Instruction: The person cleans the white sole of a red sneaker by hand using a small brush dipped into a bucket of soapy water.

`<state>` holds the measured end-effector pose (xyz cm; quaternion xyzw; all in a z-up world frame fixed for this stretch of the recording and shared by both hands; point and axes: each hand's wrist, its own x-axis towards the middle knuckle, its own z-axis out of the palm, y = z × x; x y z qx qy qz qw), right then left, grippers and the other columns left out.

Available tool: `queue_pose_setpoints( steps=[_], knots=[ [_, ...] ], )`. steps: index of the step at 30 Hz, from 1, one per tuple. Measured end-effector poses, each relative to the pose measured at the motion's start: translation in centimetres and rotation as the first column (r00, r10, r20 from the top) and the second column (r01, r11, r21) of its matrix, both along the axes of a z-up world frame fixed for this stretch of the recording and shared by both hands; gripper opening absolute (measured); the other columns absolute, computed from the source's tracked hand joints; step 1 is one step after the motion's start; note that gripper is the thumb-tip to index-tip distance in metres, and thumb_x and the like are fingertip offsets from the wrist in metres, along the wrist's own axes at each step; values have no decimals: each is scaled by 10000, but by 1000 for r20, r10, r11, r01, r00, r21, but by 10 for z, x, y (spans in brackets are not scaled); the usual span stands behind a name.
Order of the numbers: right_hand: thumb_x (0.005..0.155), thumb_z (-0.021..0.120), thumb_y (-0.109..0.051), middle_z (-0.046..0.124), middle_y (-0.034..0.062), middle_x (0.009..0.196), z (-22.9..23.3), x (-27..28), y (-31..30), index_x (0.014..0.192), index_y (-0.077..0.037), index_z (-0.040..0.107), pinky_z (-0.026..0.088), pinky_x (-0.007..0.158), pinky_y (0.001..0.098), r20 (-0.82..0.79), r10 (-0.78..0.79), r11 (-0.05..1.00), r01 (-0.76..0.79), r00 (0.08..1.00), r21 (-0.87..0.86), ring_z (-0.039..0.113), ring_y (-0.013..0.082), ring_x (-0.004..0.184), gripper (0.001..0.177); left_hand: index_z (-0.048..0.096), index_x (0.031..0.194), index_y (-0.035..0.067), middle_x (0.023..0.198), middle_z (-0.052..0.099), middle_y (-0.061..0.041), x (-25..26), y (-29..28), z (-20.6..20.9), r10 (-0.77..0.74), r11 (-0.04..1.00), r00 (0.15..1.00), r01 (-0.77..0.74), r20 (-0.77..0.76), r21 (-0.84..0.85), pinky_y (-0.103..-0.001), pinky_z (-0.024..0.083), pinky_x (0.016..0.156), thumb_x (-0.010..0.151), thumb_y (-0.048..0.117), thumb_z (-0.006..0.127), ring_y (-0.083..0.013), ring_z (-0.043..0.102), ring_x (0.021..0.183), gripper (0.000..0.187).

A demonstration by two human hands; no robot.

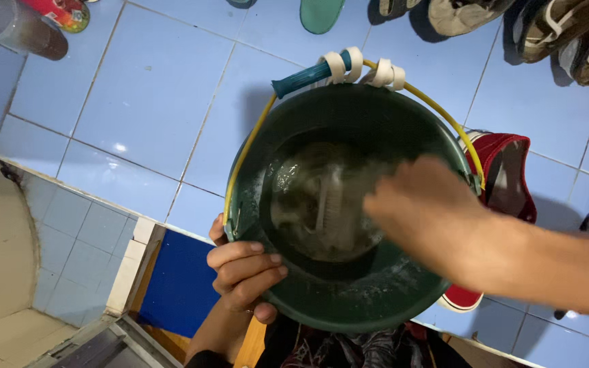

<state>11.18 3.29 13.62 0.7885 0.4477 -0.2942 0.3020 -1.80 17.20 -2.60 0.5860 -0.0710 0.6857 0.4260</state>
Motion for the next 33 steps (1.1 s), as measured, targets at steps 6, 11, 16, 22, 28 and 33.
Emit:
queue_pose_setpoints(
  steps=[6, 11, 16, 22, 28, 33],
  knots=[
    [848, 716, -89, 746, 30, 897, -9, -3, 1, 1049, -188, 652, 604, 611, 468, -330, 249, 954, -171, 911, 247, 755, 344, 781, 234, 622, 685, 179, 683, 588, 36, 0, -5, 11, -26, 999, 998, 25, -50, -22, -481, 433, 1093, 1086, 426, 387, -135, 554, 841, 526],
    [917, 705, -23, 685, 63, 868, 8, -6, -13, 858, -211, 716, 462, 578, 389, 106, 61, 998, -58, 993, -28, 652, 290, 790, 197, 640, 708, 160, 709, 593, 23, -6, -8, 12, -21, 999, 992, 15, -122, -52, -511, 412, 1148, 1102, 458, 392, -148, 554, 871, 553],
    [880, 568, -32, 738, 42, 925, -15, -14, -15, 1153, -170, 592, 606, 545, 502, -328, 122, 976, -54, 937, 209, 759, 358, 731, 307, 617, 754, 164, 774, 600, 30, -12, -6, 23, -33, 999, 972, 35, -232, 3, -513, 413, 1164, 1132, 430, 347, -146, 552, 908, 535],
    [828, 674, -9, 671, 138, 1005, -11, -19, -32, 1049, -133, 645, 560, 510, 429, 66, 85, 937, -102, 994, 335, 692, 333, 817, 255, 636, 759, 152, 781, 617, 12, -11, 6, 5, -69, 991, 982, 88, -174, 103, -543, 412, 1138, 1125, 430, 348, -165, 555, 908, 543],
    [783, 613, 151, 659, 36, 747, 11, -10, -37, 867, -155, 626, 528, 509, 460, -258, 55, 982, -6, 964, 187, 669, 310, 617, 318, 634, 783, 153, 810, 613, 20, -17, 11, 4, -61, 985, 973, 95, -222, 146, -535, 420, 1147, 1143, 445, 314, -159, 548, 923, 562],
    [826, 590, 135, 628, 21, 871, 26, -14, -57, 949, -178, 595, 530, 505, 493, -258, 55, 982, -5, 965, 190, 669, 339, 631, 336, 635, 804, 154, 830, 620, 14, -23, 15, 0, -53, 975, 961, 108, -270, 192, -539, 411, 1181, 1145, 448, 295, -174, 547, 943, 564]
  ],
)
